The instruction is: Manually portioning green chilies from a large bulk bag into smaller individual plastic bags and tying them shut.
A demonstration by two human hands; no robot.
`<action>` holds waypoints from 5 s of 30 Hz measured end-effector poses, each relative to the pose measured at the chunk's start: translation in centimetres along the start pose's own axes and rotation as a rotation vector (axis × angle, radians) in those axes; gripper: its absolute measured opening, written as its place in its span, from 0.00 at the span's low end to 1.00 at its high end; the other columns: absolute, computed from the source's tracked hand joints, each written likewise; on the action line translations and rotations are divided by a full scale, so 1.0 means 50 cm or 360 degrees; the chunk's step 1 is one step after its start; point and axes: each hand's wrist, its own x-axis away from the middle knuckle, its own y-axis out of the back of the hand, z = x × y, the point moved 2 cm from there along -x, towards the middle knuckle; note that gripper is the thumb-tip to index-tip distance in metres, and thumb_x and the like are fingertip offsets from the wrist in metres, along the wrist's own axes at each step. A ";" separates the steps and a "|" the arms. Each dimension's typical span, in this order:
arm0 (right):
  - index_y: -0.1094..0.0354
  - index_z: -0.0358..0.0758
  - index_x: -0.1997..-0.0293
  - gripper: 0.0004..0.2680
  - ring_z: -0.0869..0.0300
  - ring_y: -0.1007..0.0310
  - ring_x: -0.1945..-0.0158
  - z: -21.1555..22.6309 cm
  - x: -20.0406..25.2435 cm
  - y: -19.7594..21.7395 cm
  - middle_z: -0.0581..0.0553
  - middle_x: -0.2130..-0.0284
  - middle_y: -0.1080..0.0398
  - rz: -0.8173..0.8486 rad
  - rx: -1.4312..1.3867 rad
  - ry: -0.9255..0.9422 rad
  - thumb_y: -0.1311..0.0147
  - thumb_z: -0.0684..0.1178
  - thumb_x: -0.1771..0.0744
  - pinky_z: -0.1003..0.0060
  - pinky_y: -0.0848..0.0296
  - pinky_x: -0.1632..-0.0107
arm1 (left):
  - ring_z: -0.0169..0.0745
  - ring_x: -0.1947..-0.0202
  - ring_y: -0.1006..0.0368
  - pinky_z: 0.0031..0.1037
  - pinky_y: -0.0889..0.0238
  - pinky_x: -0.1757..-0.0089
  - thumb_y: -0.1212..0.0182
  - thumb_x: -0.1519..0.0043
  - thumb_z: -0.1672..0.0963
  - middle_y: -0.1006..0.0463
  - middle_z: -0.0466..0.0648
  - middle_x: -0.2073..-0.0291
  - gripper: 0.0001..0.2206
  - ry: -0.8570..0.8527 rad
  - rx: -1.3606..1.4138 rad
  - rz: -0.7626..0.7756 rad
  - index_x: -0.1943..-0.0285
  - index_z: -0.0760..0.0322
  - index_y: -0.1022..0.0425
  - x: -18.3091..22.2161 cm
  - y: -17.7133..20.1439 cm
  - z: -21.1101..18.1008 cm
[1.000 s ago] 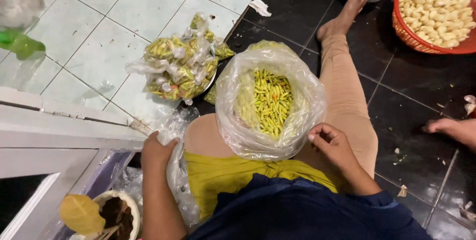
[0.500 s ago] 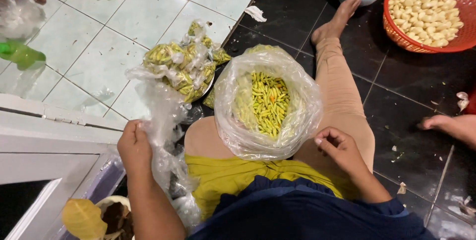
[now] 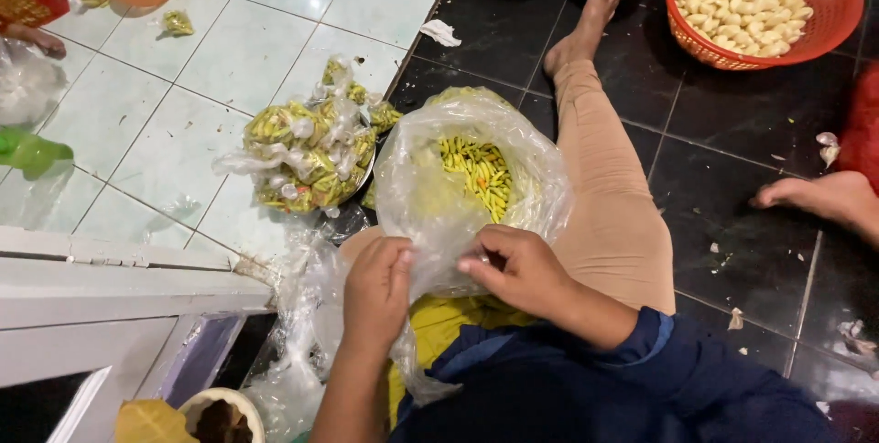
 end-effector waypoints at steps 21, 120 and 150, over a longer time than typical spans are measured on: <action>0.33 0.35 0.63 0.04 0.64 0.34 0.71 -0.043 0.009 0.254 0.46 0.73 0.32 -0.0763 -0.0703 -0.0209 0.52 0.40 0.31 0.72 0.30 0.63 | 0.55 0.48 0.26 0.40 0.31 0.50 0.38 0.51 0.61 0.22 0.49 0.47 0.28 0.0697 -0.0962 0.0243 0.37 0.53 0.30 0.063 0.105 0.257; 0.37 0.32 0.42 0.24 0.50 0.28 0.54 -0.149 0.030 0.067 0.34 0.55 0.29 -0.0482 -0.1589 -0.0763 0.61 0.66 0.31 0.57 0.28 0.54 | 0.45 0.54 0.32 0.32 0.37 0.50 0.42 0.39 0.59 0.28 0.49 0.62 0.05 -0.0467 0.1513 0.0284 0.61 0.66 0.21 0.009 -0.079 -0.049; 0.27 0.37 0.44 0.28 0.51 0.25 0.48 -0.049 0.022 0.058 0.36 0.43 0.31 0.0001 -0.0224 0.0028 0.28 0.64 0.44 0.61 0.21 0.59 | 0.31 0.71 0.33 0.24 0.35 0.65 0.35 0.40 0.64 0.27 0.46 0.73 0.04 0.0085 0.1155 -0.0211 0.63 0.69 0.25 -0.009 -0.148 0.003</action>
